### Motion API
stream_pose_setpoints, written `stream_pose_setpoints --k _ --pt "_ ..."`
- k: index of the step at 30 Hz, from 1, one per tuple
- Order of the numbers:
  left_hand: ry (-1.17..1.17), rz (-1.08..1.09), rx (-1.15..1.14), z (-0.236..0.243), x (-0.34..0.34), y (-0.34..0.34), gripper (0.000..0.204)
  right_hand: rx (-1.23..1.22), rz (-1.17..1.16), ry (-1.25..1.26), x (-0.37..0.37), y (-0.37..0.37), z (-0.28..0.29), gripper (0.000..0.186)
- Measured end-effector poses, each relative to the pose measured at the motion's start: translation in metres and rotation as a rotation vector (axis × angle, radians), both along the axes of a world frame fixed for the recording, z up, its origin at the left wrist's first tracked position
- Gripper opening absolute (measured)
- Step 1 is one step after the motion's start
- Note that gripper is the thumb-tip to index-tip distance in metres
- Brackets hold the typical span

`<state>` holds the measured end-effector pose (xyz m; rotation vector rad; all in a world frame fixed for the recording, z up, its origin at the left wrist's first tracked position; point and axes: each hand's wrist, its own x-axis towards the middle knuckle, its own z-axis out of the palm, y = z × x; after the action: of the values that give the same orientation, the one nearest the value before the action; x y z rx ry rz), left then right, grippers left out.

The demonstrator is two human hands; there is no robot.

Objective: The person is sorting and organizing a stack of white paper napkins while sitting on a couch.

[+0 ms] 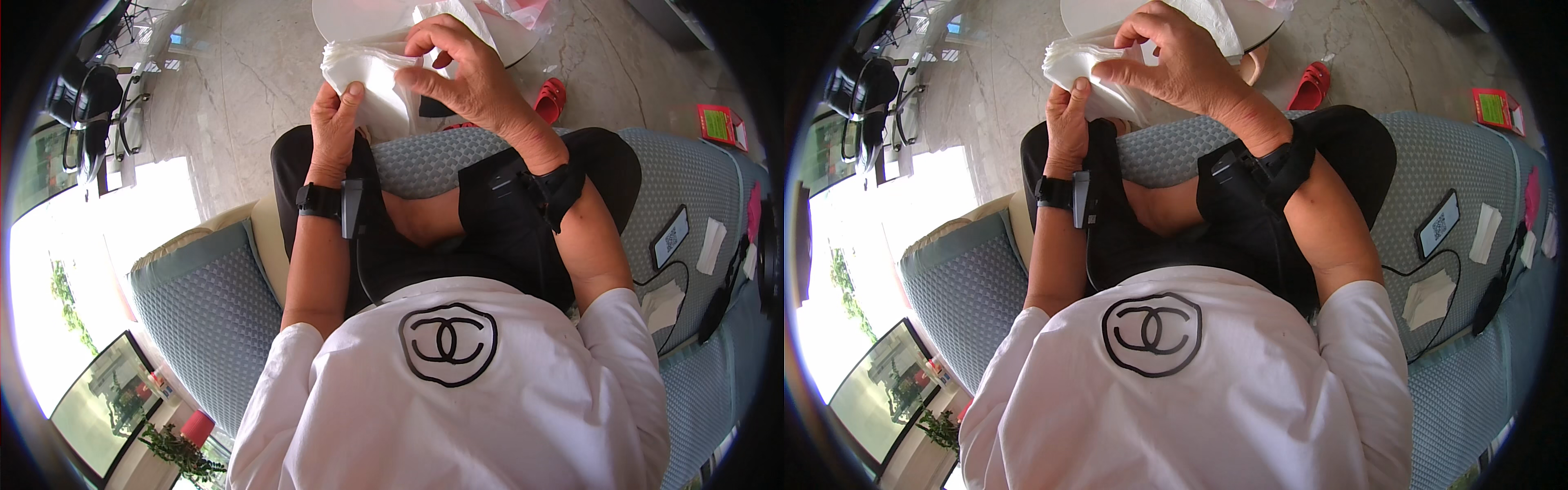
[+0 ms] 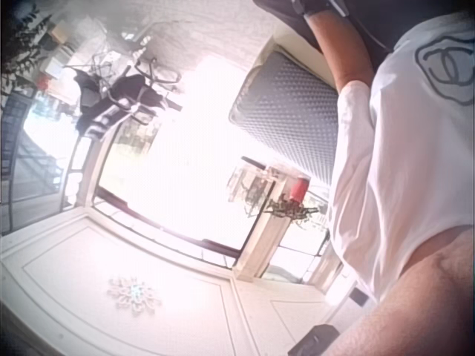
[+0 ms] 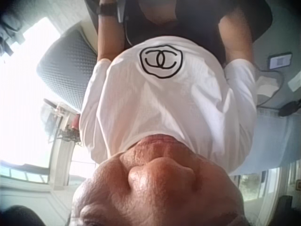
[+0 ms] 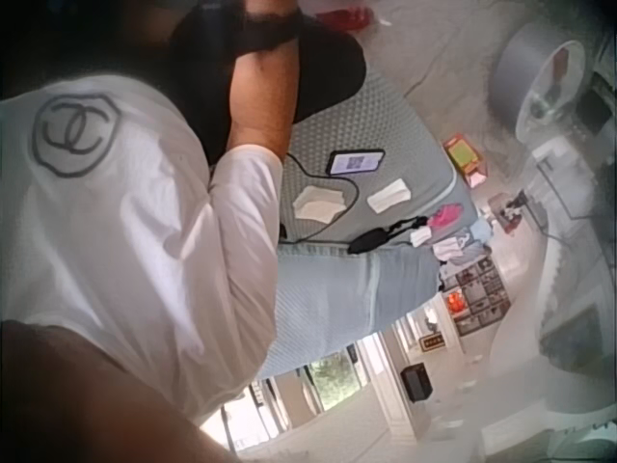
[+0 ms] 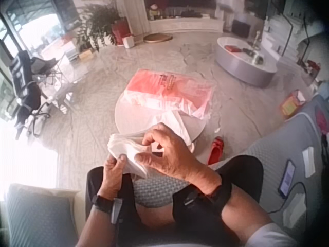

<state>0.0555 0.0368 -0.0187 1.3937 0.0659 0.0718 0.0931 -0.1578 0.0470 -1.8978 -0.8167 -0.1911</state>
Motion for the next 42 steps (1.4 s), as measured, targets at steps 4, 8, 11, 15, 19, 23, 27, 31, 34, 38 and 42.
stream_pose_setpoints --k 4,8,11,15,19,23,27,31,34,38,42 --pt "0.017 0.023 0.023 -0.007 0.002 0.004 0.026 -0.034 -0.089 -0.176 -0.004 0.008 -0.005 0.057" --pt "-0.017 0.012 0.066 -0.008 0.003 0.004 0.025 -0.049 -0.155 -0.19 -0.004 0.012 -0.015 0.055" --pt "-0.037 0.007 0.057 -0.004 0.002 -0.001 0.025 -0.093 -0.185 -0.171 -0.004 0.01 -0.014 0.045" --pt "-0.02 0.009 0.004 -0.002 0.0 -0.002 0.025 -0.071 -0.222 -0.047 -0.005 0.008 -0.012 0.029" --pt "-0.019 0.013 0.014 -0.002 0.001 -0.001 0.025 -0.054 -0.233 -0.044 -0.003 0.007 -0.013 0.026" --pt "-0.032 0.013 0.013 0.003 0.0 -0.003 0.024 -0.062 -0.258 -0.19 -0.001 0.006 -0.012 0.021" --pt "-0.035 0.013 0.009 0.002 0.001 -0.003 0.024 -0.052 -0.294 -0.182 -0.003 0.006 -0.006 0.017" --pt "-0.032 0.009 0.013 0.001 0.001 -0.002 0.024 -0.027 -0.287 -0.171 -0.003 0.005 -0.002 0.016" --pt "-0.019 0.009 -0.006 0.002 0.0 -0.002 0.025 0.004 -0.301 -0.086 -0.005 0.007 -0.001 0.016" --pt "-0.027 -0.005 -0.03 0.002 0.0 -0.003 0.025 0.052 -0.28 0.058 -0.003 0.005 -0.006 0.015" --pt "-0.027 0.0 -0.001 0.003 -0.001 -0.002 0.025 0.07 -0.21 -0.019 0.0 0.005 -0.008 0.02"
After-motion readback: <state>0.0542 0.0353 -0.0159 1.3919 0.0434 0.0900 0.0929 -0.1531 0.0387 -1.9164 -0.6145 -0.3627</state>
